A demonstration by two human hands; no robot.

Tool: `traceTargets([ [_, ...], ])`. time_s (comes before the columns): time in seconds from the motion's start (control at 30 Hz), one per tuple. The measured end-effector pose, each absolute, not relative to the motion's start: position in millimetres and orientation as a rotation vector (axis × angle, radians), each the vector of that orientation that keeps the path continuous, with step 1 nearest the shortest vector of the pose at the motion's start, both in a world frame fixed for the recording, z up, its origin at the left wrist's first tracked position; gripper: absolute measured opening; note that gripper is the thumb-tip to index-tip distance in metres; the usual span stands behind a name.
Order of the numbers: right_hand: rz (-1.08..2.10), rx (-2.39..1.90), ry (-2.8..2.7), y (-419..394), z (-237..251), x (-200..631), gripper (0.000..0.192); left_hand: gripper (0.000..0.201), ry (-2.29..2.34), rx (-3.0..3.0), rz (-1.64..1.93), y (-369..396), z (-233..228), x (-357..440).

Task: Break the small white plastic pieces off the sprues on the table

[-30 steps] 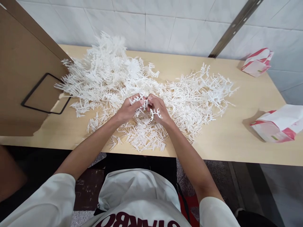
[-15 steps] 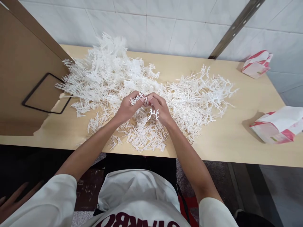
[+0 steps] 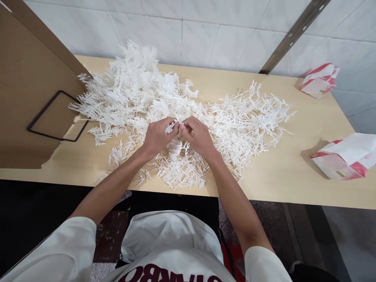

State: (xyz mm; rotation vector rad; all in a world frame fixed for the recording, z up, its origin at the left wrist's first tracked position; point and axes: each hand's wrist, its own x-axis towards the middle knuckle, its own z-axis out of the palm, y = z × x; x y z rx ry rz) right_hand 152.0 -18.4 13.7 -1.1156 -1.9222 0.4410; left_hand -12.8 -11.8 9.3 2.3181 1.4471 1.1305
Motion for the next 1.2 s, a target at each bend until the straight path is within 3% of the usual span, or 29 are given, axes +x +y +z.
traceTargets([
  [0.37,0.648,-1.079,-1.796,-18,8,146,0.02,0.029,1.368,1.909,1.22,-20,5,-3],
  [0.73,0.318,-1.029,-1.808,-31,6,140,0.017,0.029,1.561,1.795,1.339,-15,1,-6],
  [0.83,0.362,-1.001,-1.772,-35,9,137,0.019,0.025,1.501,1.714,1.381,-5,6,-16],
  [1.07,0.832,-1.065,-1.492,-23,15,143,0.022,0.025,1.186,1.827,1.205,-10,19,-14],
  [1.2,0.769,-1.146,-1.668,-23,16,145,0.023,0.023,1.148,1.916,1.175,-12,18,-12],
])
